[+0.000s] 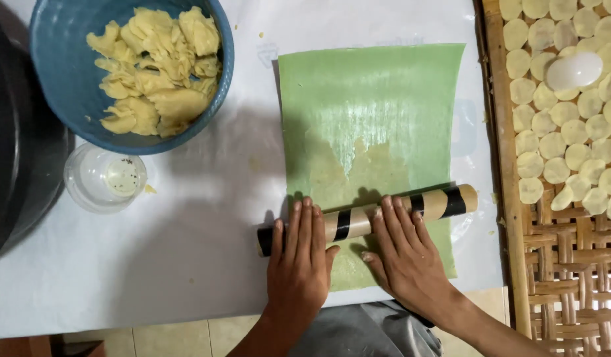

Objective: Flatten portions of dough into thin disks using a rolling tool and place them on a drying rack.

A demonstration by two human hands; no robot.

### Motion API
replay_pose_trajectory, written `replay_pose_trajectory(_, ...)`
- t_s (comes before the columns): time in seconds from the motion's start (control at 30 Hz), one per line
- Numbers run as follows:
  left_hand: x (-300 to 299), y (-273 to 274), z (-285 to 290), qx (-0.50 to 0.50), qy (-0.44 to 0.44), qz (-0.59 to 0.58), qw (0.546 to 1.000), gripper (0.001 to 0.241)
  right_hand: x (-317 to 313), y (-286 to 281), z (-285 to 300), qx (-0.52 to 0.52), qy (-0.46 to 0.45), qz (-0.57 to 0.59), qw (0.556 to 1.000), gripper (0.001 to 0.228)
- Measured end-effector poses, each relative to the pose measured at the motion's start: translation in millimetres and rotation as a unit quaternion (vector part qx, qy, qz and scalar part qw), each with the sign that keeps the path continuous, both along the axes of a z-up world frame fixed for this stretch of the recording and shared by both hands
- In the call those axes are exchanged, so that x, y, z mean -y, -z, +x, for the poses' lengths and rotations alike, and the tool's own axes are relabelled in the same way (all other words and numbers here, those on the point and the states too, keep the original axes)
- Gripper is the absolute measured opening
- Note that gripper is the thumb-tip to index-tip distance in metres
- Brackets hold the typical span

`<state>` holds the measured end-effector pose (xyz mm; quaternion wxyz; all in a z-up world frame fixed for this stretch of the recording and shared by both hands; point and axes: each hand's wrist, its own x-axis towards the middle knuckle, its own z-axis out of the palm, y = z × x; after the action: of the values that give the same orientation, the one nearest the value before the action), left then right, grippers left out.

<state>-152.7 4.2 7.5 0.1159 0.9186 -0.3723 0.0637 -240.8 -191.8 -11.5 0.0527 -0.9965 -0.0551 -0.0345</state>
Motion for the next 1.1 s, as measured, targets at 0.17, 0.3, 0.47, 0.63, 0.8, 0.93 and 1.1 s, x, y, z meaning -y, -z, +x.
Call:
replay_pose_trajectory(0.17,31,-8,76,-0.012,-0.023,0.054,0.998,0.076,23,-18,83,-0.044,-0.018,0.021,0.999,0.073)
replay_pose_trajectory(0.3,51,0,149,-0.098,-0.040,0.105,0.989,0.082,39,-26,156,-0.023,0.000,0.034,0.999,0.066)
replay_pose_trajectory(0.47,56,-16,141,-0.072,-0.075,0.103,0.989,0.083,38,-29,156,-0.005,0.011,0.036,0.999,0.068)
replay_pose_trajectory(0.63,29,5,59,0.004,-0.028,0.040,0.999,0.080,13,-10,76,0.044,0.015,0.035,0.998,0.070)
replay_pose_trajectory(0.8,11,0,19,-0.038,0.024,-0.033,0.998,0.071,9,-15,57,0.028,0.023,0.021,0.999,0.063)
replay_pose_trajectory(0.93,5,-1,-3,-0.023,0.023,-0.021,0.999,0.072,12,-25,50,0.049,-0.007,0.081,0.996,0.058)
replay_pose_trajectory(1.1,16,10,17,-0.033,-0.012,0.067,0.997,0.086,2,-4,43,0.002,0.010,0.034,0.999,0.065)
